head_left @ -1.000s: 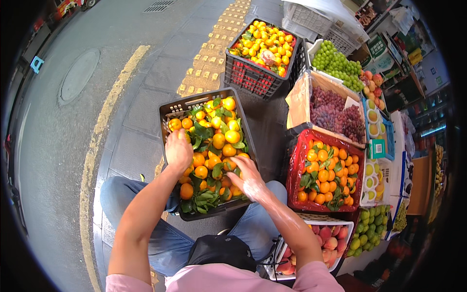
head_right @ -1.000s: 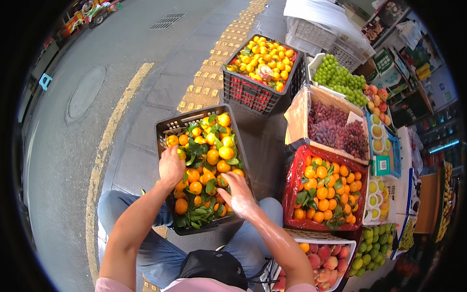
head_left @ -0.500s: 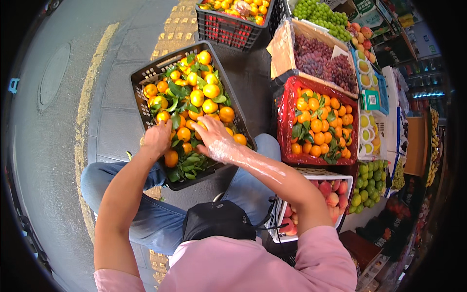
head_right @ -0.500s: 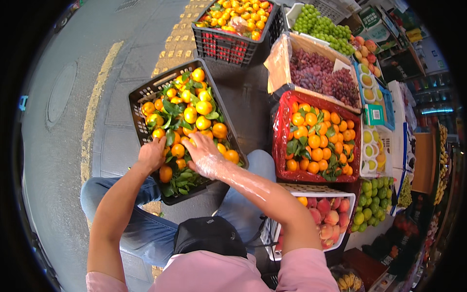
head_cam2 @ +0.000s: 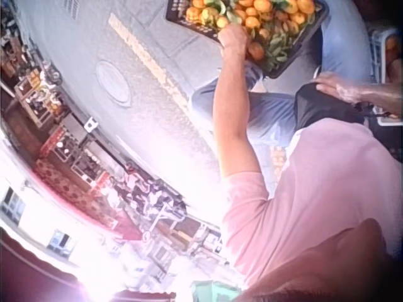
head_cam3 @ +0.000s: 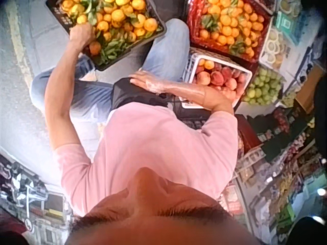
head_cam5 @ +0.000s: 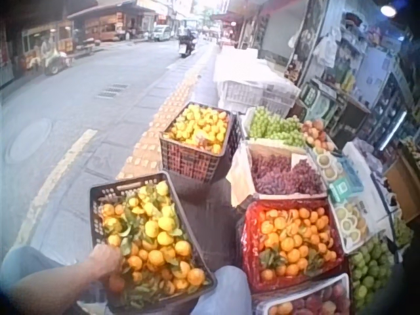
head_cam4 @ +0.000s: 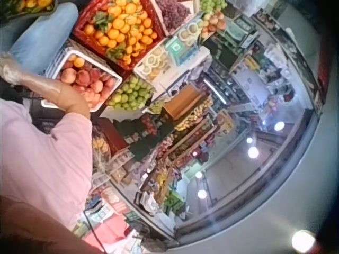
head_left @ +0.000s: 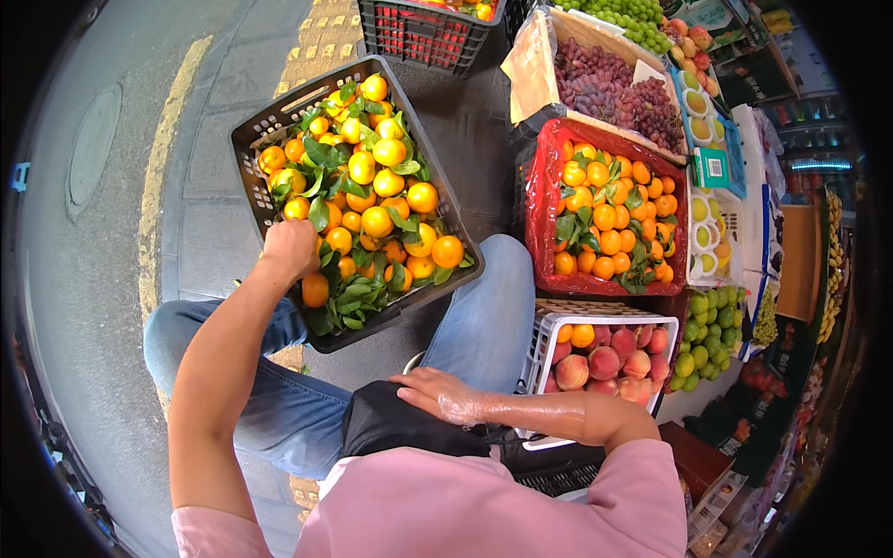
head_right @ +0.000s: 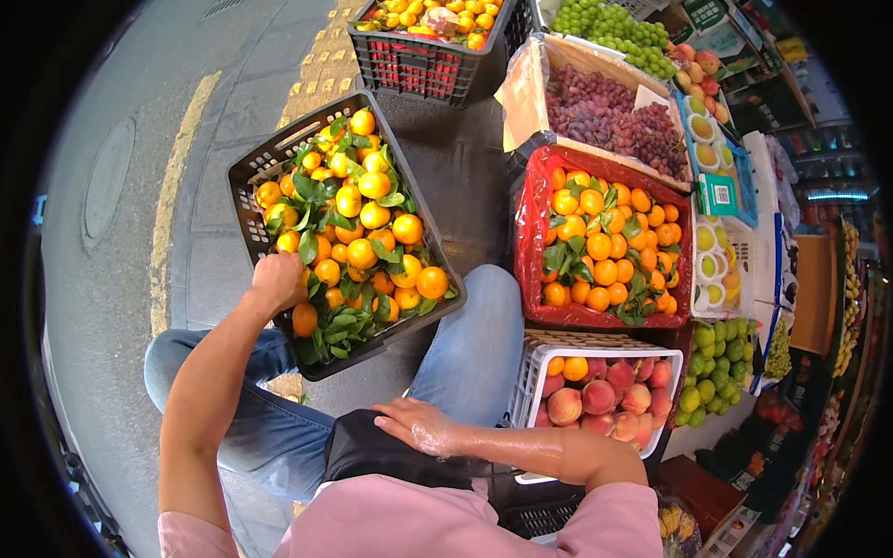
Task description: The person arranges crates of oranges and other fruits at a street-side stall, then picks up and peels an orange by hand. The person continues to handle and reposition oranges within the crates.
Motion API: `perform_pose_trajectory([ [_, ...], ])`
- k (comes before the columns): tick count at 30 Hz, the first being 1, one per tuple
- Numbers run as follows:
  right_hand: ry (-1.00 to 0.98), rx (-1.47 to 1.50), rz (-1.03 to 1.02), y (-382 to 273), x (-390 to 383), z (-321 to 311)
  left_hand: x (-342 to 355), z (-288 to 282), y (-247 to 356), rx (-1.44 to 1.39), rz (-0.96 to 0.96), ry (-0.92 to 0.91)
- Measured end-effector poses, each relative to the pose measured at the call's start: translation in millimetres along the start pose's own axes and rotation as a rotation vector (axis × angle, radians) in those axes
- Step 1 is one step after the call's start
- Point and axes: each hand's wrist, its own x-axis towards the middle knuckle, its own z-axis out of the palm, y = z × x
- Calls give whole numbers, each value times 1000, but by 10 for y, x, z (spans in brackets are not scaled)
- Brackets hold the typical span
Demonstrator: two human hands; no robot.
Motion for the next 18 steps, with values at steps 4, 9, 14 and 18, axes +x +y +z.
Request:
perform_pose_trajectory([
  [4,110,47,54,22,-134,74,-41,-254,65,48,-11,-120],
  [9,65,58,45,72,13,-78,-135,-779,90,-27,-39,-51],
  [14,603,-127,-306,-21,669,-953,-383,-1130,163,-458,-20,221],
  [18,668,-521,-259,-94,1538,-1534,-432,-1115,294,-1447,-206,-36],
])
